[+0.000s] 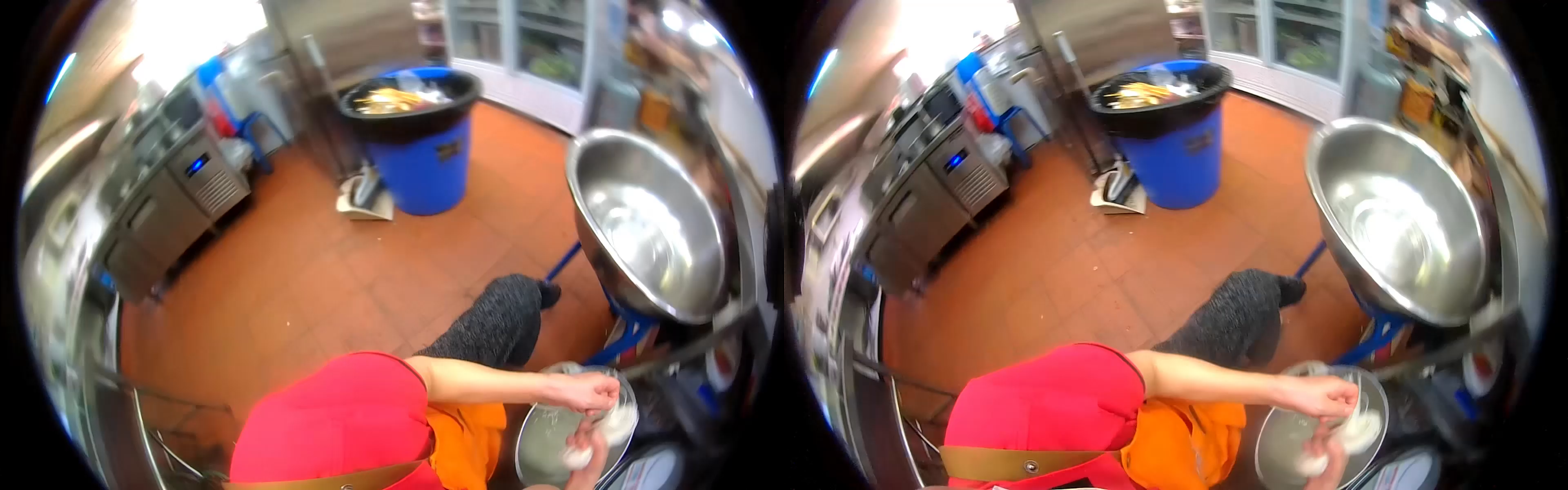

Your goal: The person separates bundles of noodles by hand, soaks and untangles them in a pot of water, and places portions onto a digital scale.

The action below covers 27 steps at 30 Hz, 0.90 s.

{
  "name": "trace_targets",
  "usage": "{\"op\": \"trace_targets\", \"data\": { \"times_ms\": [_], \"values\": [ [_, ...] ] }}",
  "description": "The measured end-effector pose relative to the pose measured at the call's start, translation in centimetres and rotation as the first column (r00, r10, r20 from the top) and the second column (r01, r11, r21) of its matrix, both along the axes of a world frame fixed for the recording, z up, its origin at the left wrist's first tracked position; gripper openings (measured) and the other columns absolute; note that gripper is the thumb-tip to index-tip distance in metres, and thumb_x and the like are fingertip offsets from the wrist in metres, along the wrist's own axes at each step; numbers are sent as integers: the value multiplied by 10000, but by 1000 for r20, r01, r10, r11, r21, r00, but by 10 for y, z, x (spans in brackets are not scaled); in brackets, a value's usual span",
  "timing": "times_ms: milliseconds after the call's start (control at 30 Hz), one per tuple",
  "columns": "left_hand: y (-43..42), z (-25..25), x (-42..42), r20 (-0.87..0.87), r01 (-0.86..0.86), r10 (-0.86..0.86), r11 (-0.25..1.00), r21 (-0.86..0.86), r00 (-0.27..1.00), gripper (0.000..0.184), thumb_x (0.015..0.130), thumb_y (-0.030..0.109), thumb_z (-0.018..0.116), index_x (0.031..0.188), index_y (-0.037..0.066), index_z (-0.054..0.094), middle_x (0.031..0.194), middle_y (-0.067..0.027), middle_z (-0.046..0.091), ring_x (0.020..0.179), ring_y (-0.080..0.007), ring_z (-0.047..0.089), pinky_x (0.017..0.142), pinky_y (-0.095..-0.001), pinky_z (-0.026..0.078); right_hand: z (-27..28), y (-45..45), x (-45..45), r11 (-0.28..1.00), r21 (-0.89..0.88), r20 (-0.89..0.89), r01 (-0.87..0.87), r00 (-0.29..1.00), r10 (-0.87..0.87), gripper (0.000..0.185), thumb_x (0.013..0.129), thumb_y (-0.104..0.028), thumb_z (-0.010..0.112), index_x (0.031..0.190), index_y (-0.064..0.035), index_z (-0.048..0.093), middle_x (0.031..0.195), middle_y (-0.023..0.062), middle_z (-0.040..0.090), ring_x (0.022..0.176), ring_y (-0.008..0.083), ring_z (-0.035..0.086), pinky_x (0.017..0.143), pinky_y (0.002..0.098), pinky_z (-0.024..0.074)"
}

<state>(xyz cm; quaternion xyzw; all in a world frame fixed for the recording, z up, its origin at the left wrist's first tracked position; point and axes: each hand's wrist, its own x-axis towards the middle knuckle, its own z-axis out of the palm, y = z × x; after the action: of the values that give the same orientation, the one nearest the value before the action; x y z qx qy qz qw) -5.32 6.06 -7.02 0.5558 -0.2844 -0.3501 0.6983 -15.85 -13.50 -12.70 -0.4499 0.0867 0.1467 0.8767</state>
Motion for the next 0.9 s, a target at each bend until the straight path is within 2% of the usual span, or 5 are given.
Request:
{"op": "trace_targets", "data": {
  "times_ms": [67,467,633,767,900],
  "values": [
    [0,9,13,-109,-40,37,999,-21,993,157,941,243,515,909,90,495,659,37,471,565,-44,399,477,-212,301,15,-19,-6,992,-105,-102,-71,993,60,289,896,-174,588,1145,-37,534,893,51,587,734,154,545,755,325,500],
    [21,-28,16,-387,-176,163,984,3,907,123,926,272,592,943,150,579,707,65,522,614,-39,479,520,-188,392,5,-123,-17,581,-797,50,167,976,-212,262,782,-129,623,1015,-15,580,894,38,600,781,148,559,727,287,458],
    [-24,-58,4,335,170,-418,802,573,844,353,885,261,616,1131,18,545,1037,-128,638,1002,-241,607,889,-336,461,43,-124,-37,715,-654,65,245,961,-270,208,755,-127,636,927,-26,576,775,26,568,636,116,539,588,243,434],
    [-88,-75,-23,688,29,-372,890,454,623,510,829,255,651,1254,26,488,1248,-193,529,1178,-337,495,986,-393,398,53,-126,-50,771,-562,120,301,951,-284,267,751,-103,657,983,-6,567,740,41,578,581,106,549,524,232,438],
    [-131,-48,-25,622,118,-224,971,207,750,496,843,245,640,1274,50,492,1223,-189,553,1186,-312,510,1004,-374,391,63,-113,-35,750,-629,112,206,978,-174,247,746,-115,621,967,-18,566,747,29,562,612,100,530,537,236,416]
  ]
}}
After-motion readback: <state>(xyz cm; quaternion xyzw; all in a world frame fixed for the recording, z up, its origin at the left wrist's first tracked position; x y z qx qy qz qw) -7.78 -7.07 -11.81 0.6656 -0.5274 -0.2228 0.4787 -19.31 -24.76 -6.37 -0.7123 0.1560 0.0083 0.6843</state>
